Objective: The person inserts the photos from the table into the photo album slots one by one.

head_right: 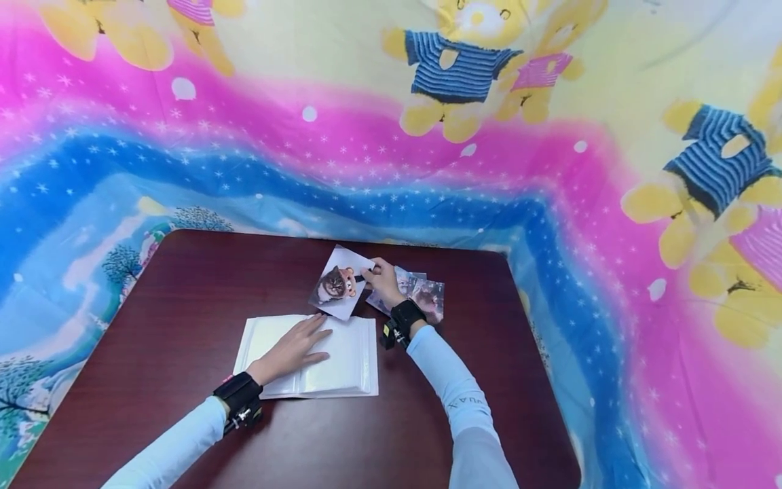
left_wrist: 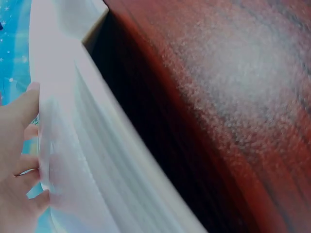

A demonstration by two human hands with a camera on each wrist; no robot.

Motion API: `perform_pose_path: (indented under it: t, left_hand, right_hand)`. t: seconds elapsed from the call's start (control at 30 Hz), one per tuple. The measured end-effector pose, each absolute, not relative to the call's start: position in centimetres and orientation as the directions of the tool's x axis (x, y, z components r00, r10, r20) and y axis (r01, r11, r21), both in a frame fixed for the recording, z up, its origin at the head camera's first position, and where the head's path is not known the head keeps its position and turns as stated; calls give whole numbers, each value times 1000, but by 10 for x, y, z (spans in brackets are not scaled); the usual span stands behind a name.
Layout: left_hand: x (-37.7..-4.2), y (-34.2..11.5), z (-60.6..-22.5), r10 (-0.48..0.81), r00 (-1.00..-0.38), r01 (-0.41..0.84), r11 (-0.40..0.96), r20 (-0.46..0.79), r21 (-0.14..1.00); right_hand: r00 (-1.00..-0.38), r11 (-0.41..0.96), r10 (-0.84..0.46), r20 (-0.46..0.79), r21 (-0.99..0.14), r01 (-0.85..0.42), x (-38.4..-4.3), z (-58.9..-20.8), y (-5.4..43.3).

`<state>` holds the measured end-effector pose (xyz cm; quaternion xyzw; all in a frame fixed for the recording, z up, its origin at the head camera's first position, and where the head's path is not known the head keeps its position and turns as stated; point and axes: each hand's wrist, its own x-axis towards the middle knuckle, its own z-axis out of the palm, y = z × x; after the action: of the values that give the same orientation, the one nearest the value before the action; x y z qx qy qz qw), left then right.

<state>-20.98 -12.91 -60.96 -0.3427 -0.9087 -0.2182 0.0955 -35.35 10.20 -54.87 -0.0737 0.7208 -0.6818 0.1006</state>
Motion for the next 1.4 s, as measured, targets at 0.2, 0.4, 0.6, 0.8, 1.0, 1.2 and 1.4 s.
perform_pose_path:
  t: [0.2, 0.4, 0.6, 0.8, 1.0, 1.2, 1.4]
  left_hand:
    - [-209, -127, -612, 575, -733, 679, 654, 363, 334]
    - [-210, -125, -616, 568, -683, 721, 624, 460, 302]
    - [-209, -126, -616, 563, -643, 746, 613, 519, 260]
    - [-210, -127, -615, 552, -690, 711, 639, 467, 294]
    - [-209, -129, -616, 552, -713, 689, 664, 432, 289]
    - [-208, -130, -614, 556, -712, 693, 654, 429, 303]
    - [-206, -131, -615, 560, -729, 680, 658, 392, 325]
  right_hand:
    - [-987, 66, -152, -56, -997, 47, -357, -558, 87]
    - [-993, 67, -105, -49, -997, 42, -362, -563, 84]
    - [-987, 118, -124, -98, -990, 84, -362, -568, 88]
    - [-992, 110, -109, -60, -993, 47, -362, -563, 89]
    - [-988, 124, -129, -86, -990, 70, -363, -565, 90]
    - [-979, 149, -185, -84, -987, 57, -364, -570, 94]
    - [-973, 249, -231, 2, -967, -61, -367, -572, 97]
